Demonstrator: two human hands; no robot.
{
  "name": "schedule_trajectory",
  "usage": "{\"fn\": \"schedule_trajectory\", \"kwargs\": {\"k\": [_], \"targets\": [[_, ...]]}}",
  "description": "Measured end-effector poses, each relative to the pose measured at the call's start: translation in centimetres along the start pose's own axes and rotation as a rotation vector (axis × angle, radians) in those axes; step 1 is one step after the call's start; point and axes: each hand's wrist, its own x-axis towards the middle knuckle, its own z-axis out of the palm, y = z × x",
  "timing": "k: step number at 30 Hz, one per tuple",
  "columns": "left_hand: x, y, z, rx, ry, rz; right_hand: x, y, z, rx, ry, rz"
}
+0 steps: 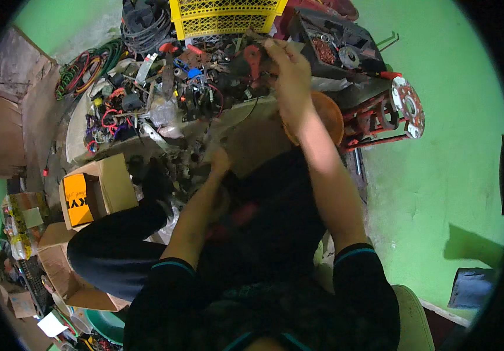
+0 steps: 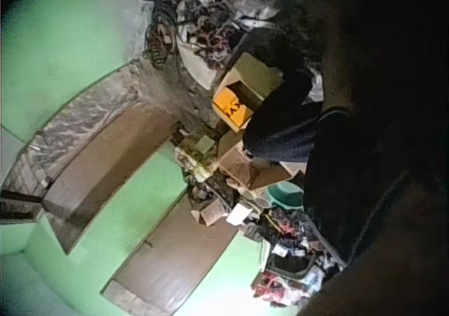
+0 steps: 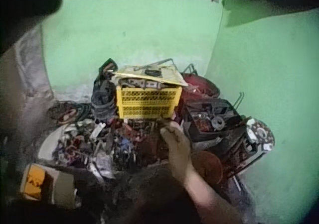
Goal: The person sits on the floor and sorts through a large pile of electronic scrap and miscellaneous parts. They pick up various items, including wires, metal brackets, and small cylindrical components, inspect them briefly, and place them back into the pile or into a nearby cardboard box.
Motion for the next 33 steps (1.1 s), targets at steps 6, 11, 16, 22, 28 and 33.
{"fn": "schedule_trajectory", "kwargs": {"k": [6, 11, 16, 22, 28, 33], "targets": [[0.1, -1.4, -7.8, -0.02, 0.022, -0.366, 0.5, 1.5, -1.2, -0.133, -0.023, 0.01], [0.1, 2.1, -12.9, -0.016, 0.085, -0.294, 0.1, 5.7, -3.9, -0.714, -0.324, -0.044], [0.4, -0.6, -12.3, -0.403, 0.009, -0.2, -0.4, 8.2, -4.8, -1.341, -0.669, -0.093], [-0.8, 0.4, -10.3, -0.324, 0.12, -0.212, 0.3, 12.1, -6.1, -1.568, -0.831, 0.144], [-1.5, 2.4, -10.1, -0.244, 0.205, -0.134, 0.7, 13.9, -7.1, -1.506, -0.852, 0.111], [-0.3, 9.2, -12.1, -0.935, 0.199, 0.058, 0.5, 13.2, -7.2, -1.272, -0.825, 0.118]]}}
